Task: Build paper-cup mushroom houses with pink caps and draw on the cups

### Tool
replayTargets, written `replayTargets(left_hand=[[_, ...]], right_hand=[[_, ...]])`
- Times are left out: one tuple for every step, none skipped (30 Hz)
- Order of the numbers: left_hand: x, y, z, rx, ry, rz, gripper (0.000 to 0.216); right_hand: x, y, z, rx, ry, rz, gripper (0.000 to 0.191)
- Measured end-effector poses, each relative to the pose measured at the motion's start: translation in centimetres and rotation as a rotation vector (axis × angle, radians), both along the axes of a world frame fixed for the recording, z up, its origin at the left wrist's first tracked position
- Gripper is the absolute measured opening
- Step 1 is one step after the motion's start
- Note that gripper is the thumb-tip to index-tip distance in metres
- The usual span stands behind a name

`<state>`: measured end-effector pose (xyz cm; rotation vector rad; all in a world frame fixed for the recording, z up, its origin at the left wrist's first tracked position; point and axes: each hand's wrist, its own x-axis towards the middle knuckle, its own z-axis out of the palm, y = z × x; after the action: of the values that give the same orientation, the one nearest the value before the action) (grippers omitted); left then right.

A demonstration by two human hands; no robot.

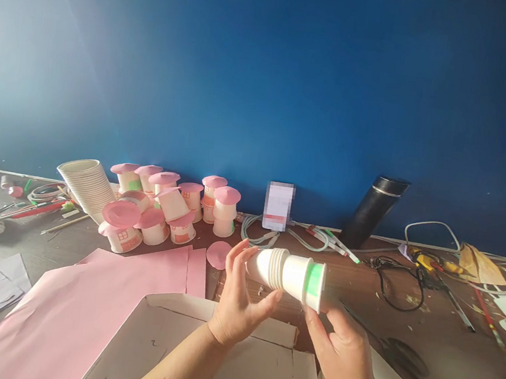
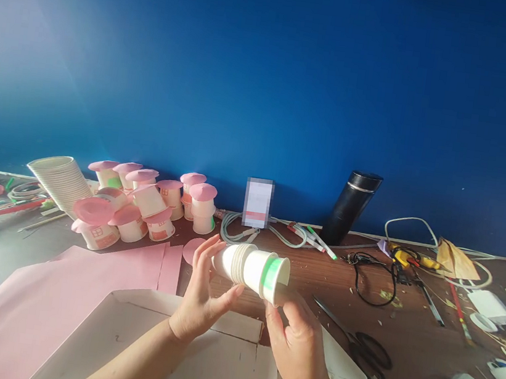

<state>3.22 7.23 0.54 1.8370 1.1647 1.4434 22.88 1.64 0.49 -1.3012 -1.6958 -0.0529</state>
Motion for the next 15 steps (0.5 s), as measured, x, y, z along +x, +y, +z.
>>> replayTargets(left_hand=[[0.05,-0.06,-0.03,0.007,-0.002,-0.019,0.073],[0.11,-0.12,-0.06,0.018,-0.004,-0.039,0.074],[0.18,-0.18,-0.08,0.031,-0.004,-0.057,0.076],[0.24,-0.25,-0.08,0.045,-0.004,-0.069,0.078],[0.30,-0.31,-0.07,0.052,0.001,-0.075,0.080],[0.35,-0.36,-0.03,0.051,0.009,-0.075,0.080],[0.38,-0.41,0.01,0.042,0.019,-0.072,0.079],[0.39,-0.45,0.06,0.030,0.029,-0.069,0.079],[0.39,-0.47,0.12,0.019,0.036,-0.071,0.078],[0.38,-0.48,0.16,0.013,0.039,-0.076,0.077],[0.35,-0.48,0.20,0.010,0.037,-0.085,0.077],[0.32,-0.46,0.22,0.012,0.030,-0.098,0.077],[0.29,-0.43,0.23,0.017,0.023,-0.113,0.079],[0.26,-0.39,0.22,0.023,0.018,-0.129,0.081],[0.25,-0.37,0.20,0.030,0.016,-0.143,0.082]], right_hand=[[-0.11,0.01,0.03,-0.013,-0.005,0.004,0.018],[-0.24,0.03,0.08,-0.027,-0.009,0.009,0.021],[-0.39,0.04,0.15,-0.042,-0.015,0.013,0.024],[-0.53,0.05,0.24,-0.051,-0.022,0.017,0.025],[-0.66,0.05,0.33,-0.051,-0.030,0.020,0.026],[-0.77,0.05,0.42,-0.046,-0.040,0.021,0.026],[-0.85,0.06,0.49,-0.034,-0.052,0.020,0.025],[-0.90,0.06,0.54,-0.018,-0.064,0.016,0.024],[-0.92,0.06,0.57,0.001,-0.077,0.010,0.023],[-0.92,0.07,0.57,0.018,-0.090,0.003,0.022],[-0.91,0.08,0.56,0.031,-0.103,-0.004,0.021],[-0.89,0.10,0.53,0.043,-0.117,-0.009,0.021],[-0.87,0.13,0.50,0.052,-0.129,-0.013,0.020],[-0.86,0.18,0.47,0.059,-0.140,-0.016,0.020],[-0.86,0.23,0.45,0.066,-0.151,-0.019,0.020]])
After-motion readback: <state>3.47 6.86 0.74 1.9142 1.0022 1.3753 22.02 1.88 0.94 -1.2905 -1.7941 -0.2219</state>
